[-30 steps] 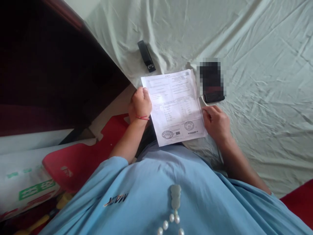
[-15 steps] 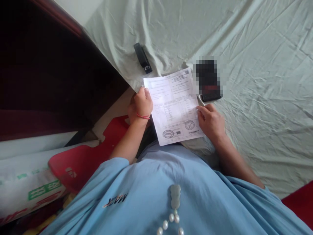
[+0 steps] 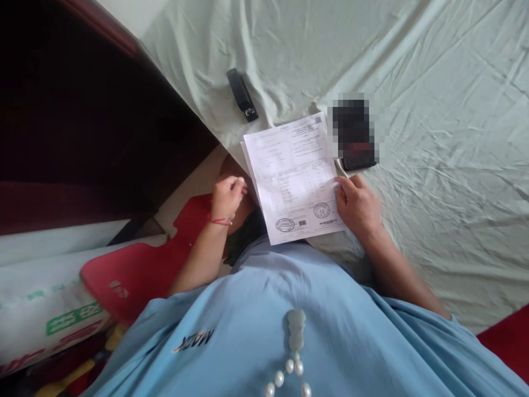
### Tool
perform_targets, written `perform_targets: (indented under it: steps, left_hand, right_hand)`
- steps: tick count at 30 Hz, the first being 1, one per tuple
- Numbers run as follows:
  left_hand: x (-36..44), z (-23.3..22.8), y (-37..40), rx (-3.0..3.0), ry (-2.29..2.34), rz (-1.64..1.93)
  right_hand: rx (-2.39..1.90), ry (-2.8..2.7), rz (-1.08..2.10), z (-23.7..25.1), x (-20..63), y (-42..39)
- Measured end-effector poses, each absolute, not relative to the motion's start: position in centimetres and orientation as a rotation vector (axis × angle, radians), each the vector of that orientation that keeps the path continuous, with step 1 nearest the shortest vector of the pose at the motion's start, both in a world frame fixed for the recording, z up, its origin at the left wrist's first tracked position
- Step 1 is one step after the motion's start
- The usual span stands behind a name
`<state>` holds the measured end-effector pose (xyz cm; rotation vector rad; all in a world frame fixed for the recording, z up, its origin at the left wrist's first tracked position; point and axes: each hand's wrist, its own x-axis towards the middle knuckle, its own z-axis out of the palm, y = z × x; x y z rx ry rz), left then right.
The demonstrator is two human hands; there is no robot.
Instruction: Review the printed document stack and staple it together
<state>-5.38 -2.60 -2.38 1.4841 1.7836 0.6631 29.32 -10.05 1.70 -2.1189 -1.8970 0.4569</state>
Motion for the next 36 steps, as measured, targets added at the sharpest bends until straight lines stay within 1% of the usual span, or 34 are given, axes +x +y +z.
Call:
perform_targets:
  steps: [3, 6, 10, 17, 29, 36]
  left_hand:
    - [-4.6, -2.4, -4.8, 1.494, 1.608, 0.592]
    - [-3.5, -1.9, -5.7, 1.512, 1.539, 0.657]
    - [-2.6, -1.6, -5.3, 1.495, 1.588, 0.721]
    - [-2.1, -1.6, -5.4, 1.478, 1.619, 0.662]
    - [-2.5, -2.7, -6.5, 1.371, 1.533, 0.756]
    - [-2.2, -2.9, -6.3, 1.402, 1.565, 0.709]
  right_hand:
    - [-2.172, -1.870, 0.445, 1.7, 29.2, -10.0]
    - [-2.217, -1.845, 0.448, 1.7, 29.0, -10.1]
    - [-2.243, -1.848, 0.449, 1.8, 28.8, -10.0]
    - [-2.217, -1.912, 0.400, 2.0, 28.7, -9.3]
    - [-2.211, -1.977, 0.439, 2.5, 28.8, -8.0]
    - [-2.237, -1.990, 0.423, 2.3, 28.6, -7.7]
